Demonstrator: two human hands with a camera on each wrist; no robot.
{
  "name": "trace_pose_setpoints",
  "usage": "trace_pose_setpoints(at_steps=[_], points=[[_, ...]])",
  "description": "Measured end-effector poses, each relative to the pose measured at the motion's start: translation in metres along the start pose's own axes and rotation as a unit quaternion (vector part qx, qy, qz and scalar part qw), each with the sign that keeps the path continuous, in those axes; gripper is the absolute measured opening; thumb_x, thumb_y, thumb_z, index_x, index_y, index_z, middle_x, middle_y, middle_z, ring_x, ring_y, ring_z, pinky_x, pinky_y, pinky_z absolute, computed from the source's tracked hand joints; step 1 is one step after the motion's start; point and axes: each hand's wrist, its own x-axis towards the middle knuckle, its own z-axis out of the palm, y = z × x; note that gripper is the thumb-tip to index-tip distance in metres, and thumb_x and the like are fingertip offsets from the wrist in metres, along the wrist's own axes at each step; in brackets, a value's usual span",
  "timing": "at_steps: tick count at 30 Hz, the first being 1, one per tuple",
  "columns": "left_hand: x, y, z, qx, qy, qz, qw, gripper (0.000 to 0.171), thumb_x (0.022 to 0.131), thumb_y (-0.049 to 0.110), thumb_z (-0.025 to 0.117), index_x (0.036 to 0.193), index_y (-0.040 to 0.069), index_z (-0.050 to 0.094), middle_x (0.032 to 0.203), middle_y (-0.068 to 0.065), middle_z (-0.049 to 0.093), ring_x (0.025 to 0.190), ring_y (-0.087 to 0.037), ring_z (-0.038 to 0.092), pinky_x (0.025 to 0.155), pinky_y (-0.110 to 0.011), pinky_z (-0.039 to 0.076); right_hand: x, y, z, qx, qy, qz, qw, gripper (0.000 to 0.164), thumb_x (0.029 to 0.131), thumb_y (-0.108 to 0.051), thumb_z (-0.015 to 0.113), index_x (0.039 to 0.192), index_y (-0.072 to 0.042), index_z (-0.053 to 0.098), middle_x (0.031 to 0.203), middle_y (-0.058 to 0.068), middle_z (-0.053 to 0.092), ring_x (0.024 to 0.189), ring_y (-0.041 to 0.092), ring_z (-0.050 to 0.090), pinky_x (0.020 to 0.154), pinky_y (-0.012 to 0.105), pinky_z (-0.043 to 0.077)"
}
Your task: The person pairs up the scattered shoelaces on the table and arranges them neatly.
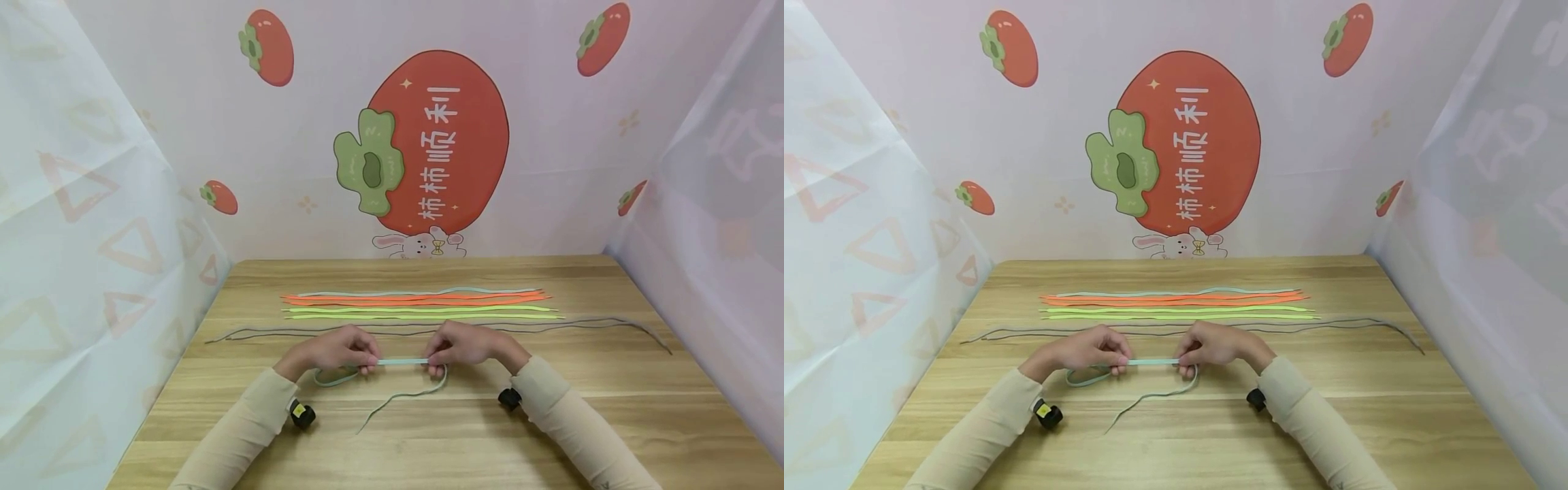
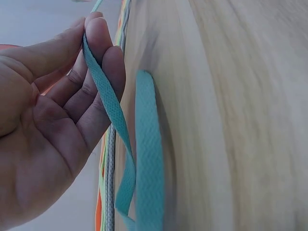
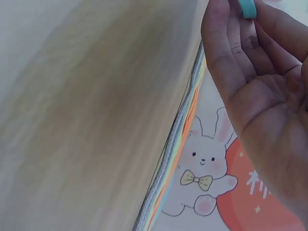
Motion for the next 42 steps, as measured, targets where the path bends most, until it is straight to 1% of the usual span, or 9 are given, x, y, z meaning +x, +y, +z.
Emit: trace_pose_setpoints(at_steps=[4,8,12,19,26,32,37,42], points=[[-0.004,-0.003,-0.002,0.002,0.003,-0.004,1.0000,0.018,0.108,0.010,0.061,0.110,-0.002,0.074,0.099,-0.017,0.073,0.085,-0.015,0.070,0.081,-0.031,0.063,-0.006,0.005,0.000,-0.009,0.009,0.010,1.000,0.021,0.108,-0.011,0.060,0.109,-0.006,0.080,0.092,0.001,0.079,0.084,0.010,0.071,0.082,0.030,0.062],[-0.008,-0.005,-0.005,0.007,0.008,-0.010,0.9999,0.019,0.107,0.014,0.063,0.109,-0.001,0.074,0.098,-0.015,0.074,0.085,-0.013,0.070,0.081,-0.030,0.063,-0.011,0.009,-0.001,-0.023,0.020,0.016,0.999,0.021,0.108,-0.012,0.060,0.106,-0.009,0.081,0.091,-0.002,0.078,0.082,0.007,0.067,0.078,0.028,0.061],[-0.013,-0.006,-0.007,0.007,0.011,-0.014,0.9998,0.020,0.107,0.016,0.064,0.110,0.000,0.075,0.098,-0.014,0.073,0.085,-0.013,0.069,0.081,-0.029,0.062,-0.018,0.012,-0.003,-0.015,0.025,0.020,0.999,0.021,0.108,-0.012,0.060,0.107,-0.009,0.081,0.092,0.000,0.078,0.083,0.008,0.067,0.078,0.029,0.062],[-0.022,-0.010,-0.014,0.005,0.017,-0.022,0.9996,0.020,0.107,0.014,0.063,0.108,-0.002,0.074,0.096,-0.010,0.072,0.083,-0.012,0.068,0.079,-0.026,0.061,-0.029,0.019,-0.008,0.015,0.032,0.032,0.999,0.021,0.108,-0.010,0.059,0.110,-0.004,0.079,0.094,0.004,0.079,0.086,0.012,0.071,0.079,0.030,0.064],[-0.033,-0.016,-0.020,0.008,0.031,-0.031,0.9990,0.018,0.107,0.013,0.063,0.108,-0.001,0.074,0.096,-0.011,0.073,0.084,-0.012,0.069,0.079,-0.028,0.062,-0.041,0.028,-0.009,0.027,0.046,0.046,0.998,0.020,0.108,-0.010,0.060,0.109,-0.005,0.079,0.095,0.006,0.079,0.087,0.013,0.072,0.080,0.028,0.063],[-0.044,-0.022,-0.026,0.002,0.038,-0.030,0.9988,0.020,0.107,0.015,0.063,0.110,-0.001,0.075,0.097,-0.012,0.073,0.084,-0.012,0.068,0.079,-0.027,0.062,-0.051,0.032,-0.011,0.046,0.049,0.048,0.997,0.019,0.107,-0.008,0.060,0.110,-0.001,0.078,0.096,0.010,0.079,0.087,0.019,0.074,0.081,0.030,0.064],[-0.055,-0.028,-0.030,0.007,0.044,-0.026,0.9986,0.020,0.107,0.015,0.063,0.111,-0.001,0.074,0.097,-0.015,0.073,0.084,-0.013,0.069,0.078,-0.029,0.062,-0.062,0.035,-0.014,0.046,0.059,0.059,0.995,0.019,0.108,-0.009,0.061,0.109,-0.001,0.078,0.097,0.011,0.079,0.089,0.022,0.075,0.083,0.033,0.065],[-0.064,-0.032,-0.032,0.014,0.049,-0.028,0.9983,0.019,0.107,0.015,0.063,0.110,-0.001,0.074,0.098,-0.018,0.072,0.084,-0.014,0.069,0.079,-0.028,0.062,-0.075,0.039,-0.018,0.027,0.068,0.051,0.996,0.020,0.108,-0.010,0.060,0.108,-0.001,0.078,0.096,0.012,0.079,0.088,0.023,0.075,0.080,0.034,0.064]])
